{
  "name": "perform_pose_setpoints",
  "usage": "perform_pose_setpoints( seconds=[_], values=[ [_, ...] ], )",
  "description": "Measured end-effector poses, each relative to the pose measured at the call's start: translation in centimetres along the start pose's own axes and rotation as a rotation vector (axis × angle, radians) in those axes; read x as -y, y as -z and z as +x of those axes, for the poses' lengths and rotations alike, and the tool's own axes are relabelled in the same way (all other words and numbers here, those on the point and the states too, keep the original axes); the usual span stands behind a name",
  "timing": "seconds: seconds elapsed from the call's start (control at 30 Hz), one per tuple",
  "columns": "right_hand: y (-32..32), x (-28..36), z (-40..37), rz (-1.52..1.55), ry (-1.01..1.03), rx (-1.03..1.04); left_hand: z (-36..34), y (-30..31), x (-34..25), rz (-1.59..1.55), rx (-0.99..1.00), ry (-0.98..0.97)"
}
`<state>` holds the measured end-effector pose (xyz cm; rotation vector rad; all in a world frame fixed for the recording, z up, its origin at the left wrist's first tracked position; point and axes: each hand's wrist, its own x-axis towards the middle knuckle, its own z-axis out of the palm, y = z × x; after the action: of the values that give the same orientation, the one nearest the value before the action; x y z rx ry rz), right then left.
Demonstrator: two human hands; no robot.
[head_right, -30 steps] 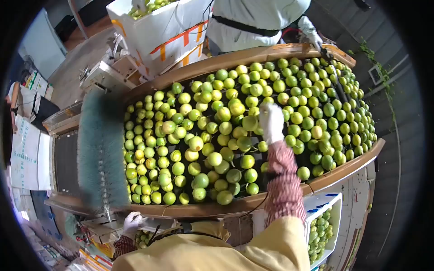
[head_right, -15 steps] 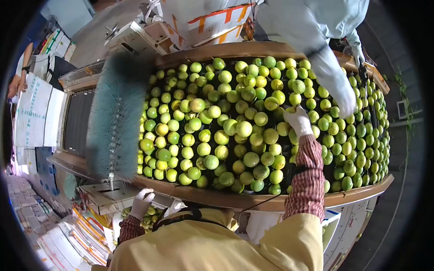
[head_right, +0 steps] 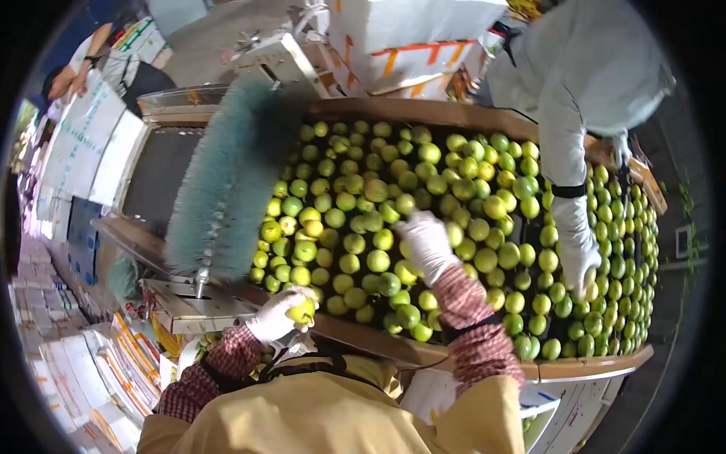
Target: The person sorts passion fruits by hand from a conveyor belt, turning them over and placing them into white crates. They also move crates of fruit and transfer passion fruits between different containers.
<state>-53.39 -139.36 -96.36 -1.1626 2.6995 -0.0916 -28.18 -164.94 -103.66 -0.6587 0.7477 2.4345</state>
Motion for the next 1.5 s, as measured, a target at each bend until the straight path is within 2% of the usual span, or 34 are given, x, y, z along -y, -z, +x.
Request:
perform_pose_setpoints(
  seconds=[0.03, 0.07, 0.1, 0.13, 0.17, 0.23, 0.27, 0.33, 0.4, 0.43, 0.47, 0.5, 0.53, 0.6, 0.67, 0.7, 0.73, 0.77, 0.8, 0.83, 0.87, 0.97, 1.03, 1.1, 1.13, 1.2, 1.23, 1.27, 1.3, 1.37, 1.4, 1.43, 1.47, 1.5],
  values=[
    [-1.5, -0.1, 2.1, -0.057, 0.150, -0.122, -0.7, 1.1, -0.5, 0.036, -0.034, -0.081],
    [-2.7, -4.5, 0.5, -0.117, -0.065, 0.268, -1.1, 1.5, 0.9, -0.078, -0.068, -0.061],
    [-7.9, -9.0, 0.3, -0.110, 0.089, 0.322, -1.2, 3.1, 2.0, -0.119, -0.073, -0.107],
    [-7.9, -9.5, 0.8, -0.101, 0.136, 0.303, -1.5, 4.0, 2.5, -0.063, -0.078, -0.174],
    [-7.9, -10.0, 1.3, -0.092, 0.184, 0.284, -2.3, 4.6, 2.3, 0.145, -0.071, -0.297],
    [-2.6, -7.1, 2.5, -0.026, 0.098, 0.508, -3.3, 5.8, 2.1, 0.673, -0.103, -0.583],
    [-0.2, -4.0, 3.0, -0.066, 0.082, 0.375, -2.1, 7.6, 2.4, -0.140, -0.023, -0.159],
    [1.4, 1.0, 3.8, 0.235, -0.048, 0.316, -1.9, 7.5, 2.3, -0.237, -0.021, -0.088],
    [-0.2, 5.2, 3.7, 0.439, 0.113, 0.197, -4.0, 2.4, -0.5, 0.069, -0.184, -0.178],
    [1.9, 10.1, 2.9, 0.533, 0.010, 0.276, -4.1, 0.8, -1.1, 0.234, -0.217, -0.173],
    [1.0, 13.0, 2.0, 0.692, 0.030, 0.323, -3.6, 0.5, -1.1, 0.278, -0.177, -0.207],
    [-3.5, 14.2, 1.7, 0.938, 0.236, 0.376, -3.1, 0.2, -1.1, 0.321, -0.137, -0.242],
    [-6.0, 15.9, 1.0, 0.971, 0.365, 0.396, -2.7, -0.3, -0.6, 0.200, -0.056, -0.396],
    [-6.3, 16.6, 1.5, 0.842, 0.225, 0.634, -3.6, 0.5, -1.0, 0.227, -0.158, -0.200],
    [-5.7, 14.8, 4.6, 0.466, 0.261, 0.604, -2.9, 5.5, 1.5, 0.229, -0.157, -0.275],
    [-10.0, 11.9, 6.2, 0.136, 0.156, 0.295, -3.7, 5.6, 1.8, 0.081, -0.136, -0.230],
    [-8.7, 10.0, 8.4, 0.108, -0.099, 0.101, -4.3, 5.6, 1.9, -0.067, -0.117, -0.188],
    [-8.5, 7.0, 10.4, 0.103, -0.214, 0.031, -4.5, 5.8, 2.5, -0.094, -0.132, -0.168],
    [-9.4, 4.2, 11.3, -0.125, -0.155, -0.280, -4.8, 6.1, 2.6, -0.091, -0.117, -0.138],
    [-9.7, 2.3, 12.3, 0.018, -0.280, -0.127, -5.1, 6.3, 2.5, -0.088, -0.103, -0.112],
    [-11.8, 0.9, 12.6, 0.056, -0.359, -0.112, -5.3, 6.4, 2.2, -0.084, -0.087, -0.082],
    [-13.6, -1.1, 12.7, 0.180, -0.295, -0.179, -4.8, 6.7, 1.9, -0.068, -0.119, -0.166],
    [-13.0, 1.7, 10.8, 0.328, -0.244, -0.257, -4.4, 7.6, 2.5, -0.157, -0.125, -0.200],
    [-12.8, 5.4, 8.6, 0.451, -0.183, -0.271, -3.5, 7.2, 2.8, -0.099, -0.093, -0.365],
    [-13.4, 7.8, 7.0, 0.511, 0.000, -0.330, -3.2, 7.0, 2.7, -0.071, -0.075, -0.444],
    [-11.3, 14.4, 3.3, 0.860, 0.017, 0.005, -3.1, 7.3, 2.6, -0.037, 0.020, -0.440],
    [-11.0, 17.4, 1.7, 0.872, 0.108, 0.033, -3.1, 7.5, 2.5, -0.020, 0.067, -0.439],
    [-8.1, 20.9, 0.0, 0.980, 0.078, 0.201, -2.8, 7.8, 2.8, 0.024, 0.121, -0.543],
    [-12.9, 23.0, -1.9, 1.181, 0.189, 0.244, -3.3, 9.2, 3.9, -0.096, 0.053, -0.436],
    [-12.5, 23.8, -2.5, 1.020, 0.400, 0.304, -7.3, 10.6, 5.3, -0.019, -0.219, -0.307],
    [-11.9, 23.5, -2.6, 1.010, 0.344, 0.559, -8.3, 12.4, 7.2, -0.049, -0.142, -0.424],
    [-12.7, 22.4, -2.6, 0.941, 0.316, 0.524, -10.8, 10.7, 6.5, -0.013, -0.158, -0.386],
    [-13.9, 21.0, -2.3, 0.871, 0.293, 0.491, -12.8, 12.8, 8.5, 0.140, -0.306, -0.389],
    [-15.0, 19.7, -1.6, 0.817, 0.217, 0.373, -14.1, 16.4, 11.4, -0.238, -0.422, -0.224]
  ],
)
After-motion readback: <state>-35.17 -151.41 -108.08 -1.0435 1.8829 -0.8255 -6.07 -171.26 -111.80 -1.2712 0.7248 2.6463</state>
